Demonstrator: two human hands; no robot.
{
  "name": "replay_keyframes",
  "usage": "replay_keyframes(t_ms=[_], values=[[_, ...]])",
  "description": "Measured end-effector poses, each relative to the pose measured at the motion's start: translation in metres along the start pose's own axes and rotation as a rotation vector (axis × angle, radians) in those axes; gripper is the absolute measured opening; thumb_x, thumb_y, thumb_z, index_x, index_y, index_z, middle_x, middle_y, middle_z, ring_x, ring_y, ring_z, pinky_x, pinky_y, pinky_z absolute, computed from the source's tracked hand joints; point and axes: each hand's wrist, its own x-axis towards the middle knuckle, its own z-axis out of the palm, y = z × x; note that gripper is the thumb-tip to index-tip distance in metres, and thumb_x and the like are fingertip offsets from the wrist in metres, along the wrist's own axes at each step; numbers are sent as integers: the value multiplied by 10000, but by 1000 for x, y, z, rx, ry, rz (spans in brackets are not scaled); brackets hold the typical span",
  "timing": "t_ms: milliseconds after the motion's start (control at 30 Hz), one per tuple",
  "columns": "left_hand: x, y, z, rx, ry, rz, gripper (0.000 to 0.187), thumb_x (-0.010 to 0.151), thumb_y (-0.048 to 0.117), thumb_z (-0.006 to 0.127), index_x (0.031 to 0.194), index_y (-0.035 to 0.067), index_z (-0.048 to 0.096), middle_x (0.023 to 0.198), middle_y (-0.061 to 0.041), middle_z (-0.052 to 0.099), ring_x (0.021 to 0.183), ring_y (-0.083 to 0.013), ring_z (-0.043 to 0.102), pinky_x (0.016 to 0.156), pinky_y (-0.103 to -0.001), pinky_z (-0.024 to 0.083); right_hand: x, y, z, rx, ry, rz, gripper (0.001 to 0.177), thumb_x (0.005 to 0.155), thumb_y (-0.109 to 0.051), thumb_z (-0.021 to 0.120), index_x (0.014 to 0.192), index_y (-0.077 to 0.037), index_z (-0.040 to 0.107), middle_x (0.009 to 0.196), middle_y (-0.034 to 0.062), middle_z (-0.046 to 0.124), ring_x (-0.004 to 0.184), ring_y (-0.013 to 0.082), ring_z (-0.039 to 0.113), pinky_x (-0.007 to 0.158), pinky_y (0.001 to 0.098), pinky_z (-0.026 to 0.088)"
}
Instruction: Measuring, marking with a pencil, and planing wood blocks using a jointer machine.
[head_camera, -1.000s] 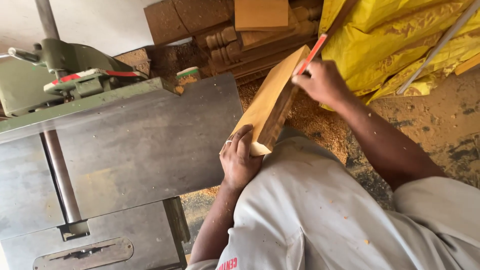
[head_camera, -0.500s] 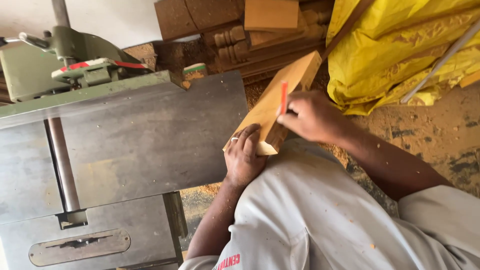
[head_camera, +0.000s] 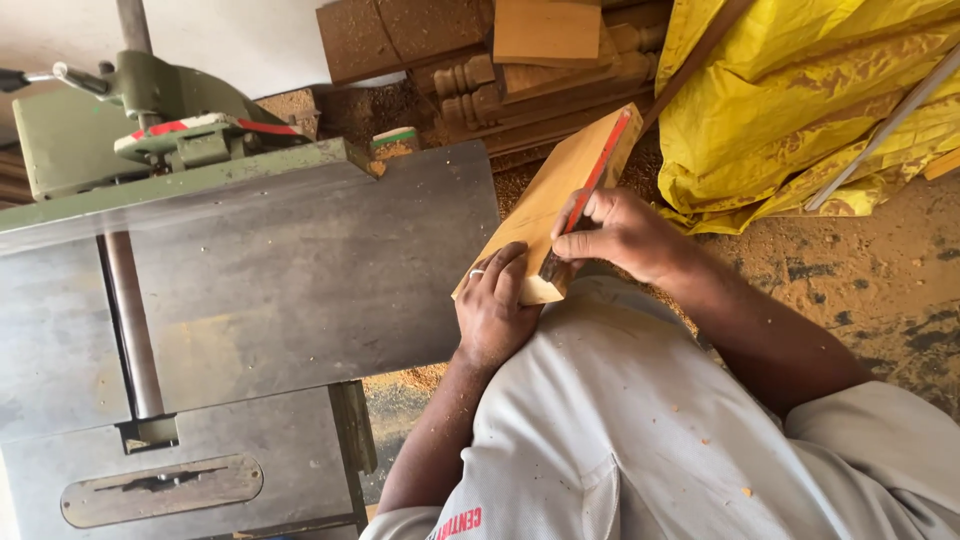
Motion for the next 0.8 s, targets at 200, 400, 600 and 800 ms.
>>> replay_keyframes(t_ms=[200,400,600,800], values=[[0,0,0,-4,-4,-12,513,718,158,885,1163,56,650,1259,-73,691,1092,-300,708,935,-433,576,4,4,-5,-72,15,1,110,906,-70,751,987,-26,692,902,62,721,809,130,683,738,289,572],[-1,-2,4,5,-8,18,522,712,140,875,1171,51,642,1270,-82,690,1096,-310,706,950,-440,573,13,17,-22,148,2,96,121,878,-51,760,979,-29,698,890,71,720,794,157,688,726,305,569],[-3,-3,4,4,-11,-4,536,706,185,899,1155,51,639,1253,-84,693,1079,-306,708,919,-443,580,11,-2,-20,-61,66,-31,169,890,-125,763,1024,-51,692,920,64,717,812,145,676,726,294,569],[3,-2,3,27,6,8,516,719,194,899,1144,56,640,1241,-79,699,1074,-295,717,910,-442,591,29,8,-76,-910,449,-137,167,946,-208,738,983,-46,734,845,94,739,744,173,705,682,327,561]])
